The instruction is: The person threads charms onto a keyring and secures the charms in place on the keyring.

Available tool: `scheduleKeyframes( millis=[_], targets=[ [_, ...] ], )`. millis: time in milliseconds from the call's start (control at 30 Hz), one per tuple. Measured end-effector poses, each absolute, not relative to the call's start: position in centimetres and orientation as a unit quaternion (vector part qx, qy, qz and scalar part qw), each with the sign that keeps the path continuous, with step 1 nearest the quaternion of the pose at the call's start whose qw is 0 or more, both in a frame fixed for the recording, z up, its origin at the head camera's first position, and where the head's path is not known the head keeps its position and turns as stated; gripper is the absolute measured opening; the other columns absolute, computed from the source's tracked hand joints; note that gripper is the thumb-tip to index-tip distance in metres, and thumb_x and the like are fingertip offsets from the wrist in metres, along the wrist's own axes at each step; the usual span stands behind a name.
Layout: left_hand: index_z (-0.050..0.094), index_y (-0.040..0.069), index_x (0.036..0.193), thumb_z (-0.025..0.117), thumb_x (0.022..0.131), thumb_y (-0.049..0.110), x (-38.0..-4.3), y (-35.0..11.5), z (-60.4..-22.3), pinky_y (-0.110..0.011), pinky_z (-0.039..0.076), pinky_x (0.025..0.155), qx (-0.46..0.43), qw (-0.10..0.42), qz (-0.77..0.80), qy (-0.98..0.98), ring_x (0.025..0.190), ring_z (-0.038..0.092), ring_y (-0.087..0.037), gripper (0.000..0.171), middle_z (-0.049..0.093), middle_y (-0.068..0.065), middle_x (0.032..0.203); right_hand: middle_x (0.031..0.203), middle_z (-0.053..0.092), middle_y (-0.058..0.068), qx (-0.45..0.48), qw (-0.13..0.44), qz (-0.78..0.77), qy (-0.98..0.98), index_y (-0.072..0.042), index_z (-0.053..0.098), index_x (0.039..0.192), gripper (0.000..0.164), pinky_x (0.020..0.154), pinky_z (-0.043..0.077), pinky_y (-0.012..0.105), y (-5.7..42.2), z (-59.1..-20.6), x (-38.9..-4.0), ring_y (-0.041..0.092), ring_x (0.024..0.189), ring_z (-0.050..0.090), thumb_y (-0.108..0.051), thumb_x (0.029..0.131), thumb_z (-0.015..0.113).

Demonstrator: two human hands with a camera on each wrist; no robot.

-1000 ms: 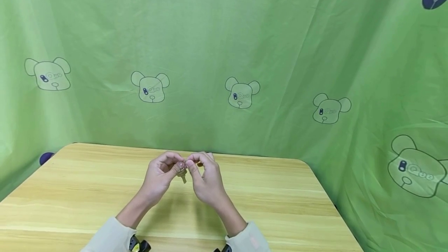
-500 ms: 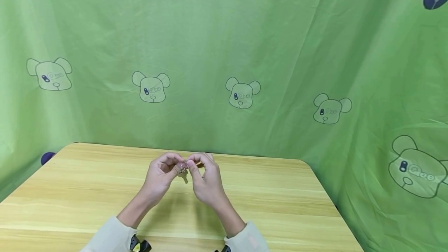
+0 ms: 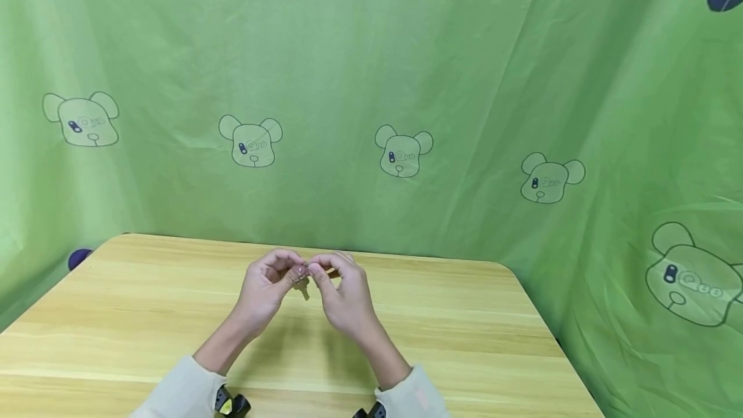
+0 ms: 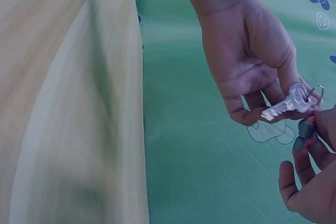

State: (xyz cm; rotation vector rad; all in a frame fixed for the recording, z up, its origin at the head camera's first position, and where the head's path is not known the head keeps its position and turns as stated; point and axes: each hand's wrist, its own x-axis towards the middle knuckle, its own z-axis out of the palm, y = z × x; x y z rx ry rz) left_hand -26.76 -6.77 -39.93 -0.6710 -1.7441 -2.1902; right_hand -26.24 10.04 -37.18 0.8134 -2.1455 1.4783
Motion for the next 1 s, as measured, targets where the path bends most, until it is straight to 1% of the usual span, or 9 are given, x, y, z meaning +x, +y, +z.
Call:
scheduleKeyframes(
  millis=[67,167,300,367,500,600,833,1000],
  targets=[
    [0.063,-0.008,0.109,0.067,0.097,0.001,-26.8,-6.8,-39.9,-0.026,0.059,0.076,-0.231,0.131,-0.755,-0.600,0.085,0.067,-0.015,0.016,0.072,-0.002,0.095,0.094,0.072,-0.002,0.297,0.212,0.515,-0.776,-0.009,0.075,0.099,0.008,0.082,0.055,0.036,10.2,-37.1,-26.3,0.020,0.089,0.062,-0.013,0.099,0.068],
    [0.063,-0.008,0.109,0.067,0.096,0.000,-26.7,-6.8,-40.0,-0.026,0.059,0.075,-0.226,0.129,-0.757,-0.600,0.085,0.067,-0.014,0.016,0.072,-0.001,0.094,0.097,0.074,-0.001,0.316,0.240,0.471,-0.788,-0.008,0.074,0.099,0.006,0.082,0.055,0.034,10.3,-37.1,-26.4,0.017,0.093,0.061,-0.010,0.097,0.069],
    [0.063,-0.007,0.109,0.068,0.096,0.000,-26.8,-6.8,-40.1,-0.026,0.059,0.075,-0.216,0.127,-0.757,-0.604,0.084,0.067,-0.015,0.016,0.072,-0.002,0.093,0.096,0.071,-0.001,0.343,0.281,0.407,-0.799,-0.007,0.070,0.099,0.003,0.080,0.053,0.031,10.4,-37.3,-26.6,0.016,0.092,0.057,-0.007,0.098,0.067],
    [0.064,-0.007,0.109,0.068,0.096,0.001,-26.9,-6.8,-40.1,-0.027,0.059,0.076,-0.213,0.127,-0.755,-0.607,0.084,0.067,-0.015,0.016,0.072,-0.002,0.093,0.094,0.069,0.000,0.347,0.289,0.393,-0.801,-0.007,0.068,0.098,0.003,0.080,0.051,0.032,10.4,-37.3,-26.6,0.015,0.091,0.055,-0.005,0.098,0.066],
    [0.063,-0.007,0.108,0.068,0.096,0.002,-27.0,-6.8,-40.3,-0.027,0.060,0.077,-0.214,0.127,-0.751,-0.611,0.085,0.068,-0.015,0.016,0.073,-0.003,0.094,0.094,0.068,0.000,0.336,0.286,0.408,-0.800,-0.007,0.068,0.097,0.005,0.080,0.052,0.034,10.3,-37.4,-26.5,0.015,0.091,0.054,-0.003,0.098,0.065],
    [0.063,-0.007,0.108,0.068,0.096,0.002,-27.0,-6.8,-40.3,-0.028,0.060,0.077,-0.219,0.127,-0.750,-0.611,0.086,0.069,-0.015,0.015,0.073,-0.004,0.095,0.094,0.070,0.000,0.319,0.275,0.435,-0.796,-0.008,0.069,0.095,0.006,0.081,0.053,0.034,10.2,-37.4,-26.4,0.016,0.092,0.056,-0.003,0.097,0.066],
    [0.063,-0.008,0.108,0.068,0.096,0.001,-27.0,-6.8,-40.3,-0.027,0.060,0.076,-0.229,0.126,-0.752,-0.605,0.086,0.069,-0.015,0.016,0.074,-0.002,0.094,0.093,0.072,-0.002,0.286,0.246,0.465,-0.801,-0.007,0.072,0.094,0.006,0.081,0.055,0.032,10.0,-36.9,-25.9,0.016,0.093,0.060,-0.006,0.098,0.068],
    [0.064,-0.009,0.106,0.068,0.095,0.000,-27.1,-6.8,-40.5,-0.027,0.060,0.075,-0.234,0.127,-0.750,-0.606,0.084,0.069,-0.014,0.015,0.074,-0.001,0.094,0.093,0.073,0.000,0.280,0.247,0.450,-0.811,-0.006,0.073,0.094,0.005,0.081,0.055,0.036,9.9,-36.7,-25.6,0.016,0.092,0.060,-0.006,0.097,0.069]
  ],
)
